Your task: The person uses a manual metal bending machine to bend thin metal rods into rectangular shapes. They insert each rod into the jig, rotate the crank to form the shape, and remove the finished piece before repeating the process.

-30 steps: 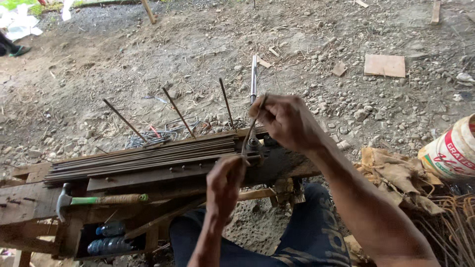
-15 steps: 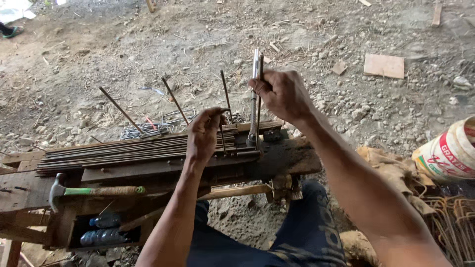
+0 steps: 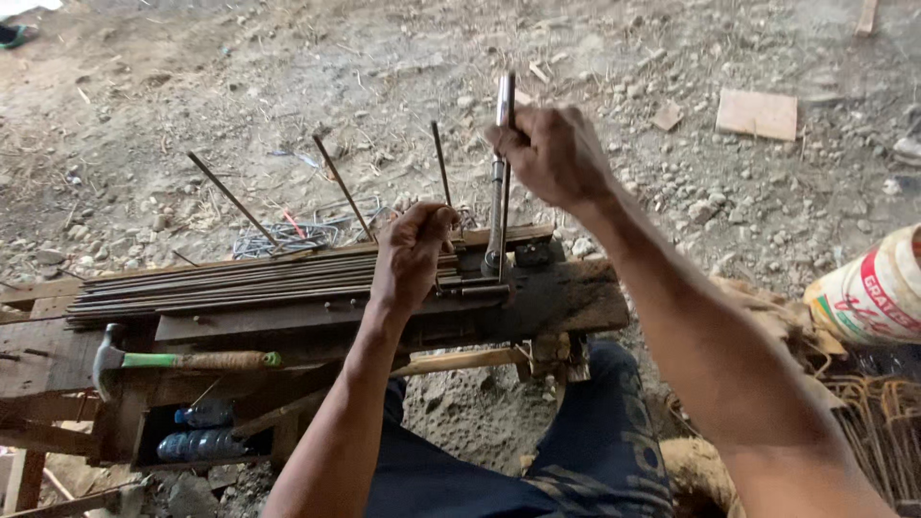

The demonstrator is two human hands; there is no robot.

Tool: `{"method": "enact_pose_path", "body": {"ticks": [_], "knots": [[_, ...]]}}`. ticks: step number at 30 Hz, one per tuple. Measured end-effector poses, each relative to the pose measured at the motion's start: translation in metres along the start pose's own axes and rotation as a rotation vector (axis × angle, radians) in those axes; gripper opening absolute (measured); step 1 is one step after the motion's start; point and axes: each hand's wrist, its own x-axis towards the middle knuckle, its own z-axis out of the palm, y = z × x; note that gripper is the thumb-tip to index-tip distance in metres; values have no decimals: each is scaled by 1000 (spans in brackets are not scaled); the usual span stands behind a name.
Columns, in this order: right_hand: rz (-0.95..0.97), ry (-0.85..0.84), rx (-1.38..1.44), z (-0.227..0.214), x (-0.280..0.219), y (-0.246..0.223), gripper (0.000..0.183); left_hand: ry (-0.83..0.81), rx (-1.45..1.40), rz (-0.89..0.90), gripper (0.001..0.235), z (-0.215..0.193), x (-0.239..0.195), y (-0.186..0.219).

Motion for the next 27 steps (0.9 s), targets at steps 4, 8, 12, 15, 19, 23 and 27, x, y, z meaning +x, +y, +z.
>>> {"method": "enact_pose_path", "body": {"ticks": [4,8,12,15,19,23,27], "knots": [[-165,13,143,3,-17,0,35,-30,-128,16,36,-2,4,0],[-202,57,192,9,-24,0,32,-14,-211,88,38,0,5,-22],[-181,23,229,3,-34,-11,36,18,-202,100,41,-1,-8,-8],[-190,-9,242,-1,-43,-12,36,7,-251,59,40,-1,-13,-12],[-229,38,208,-4,-54,-16,34,14,-268,55,39,2,-18,-22],[-254,-19,213,-15,-62,-28,33,29,-342,71,42,5,-28,-4],[-274,-50,249,-23,-89,-32,30,16,-297,20,46,0,-57,18]]}}
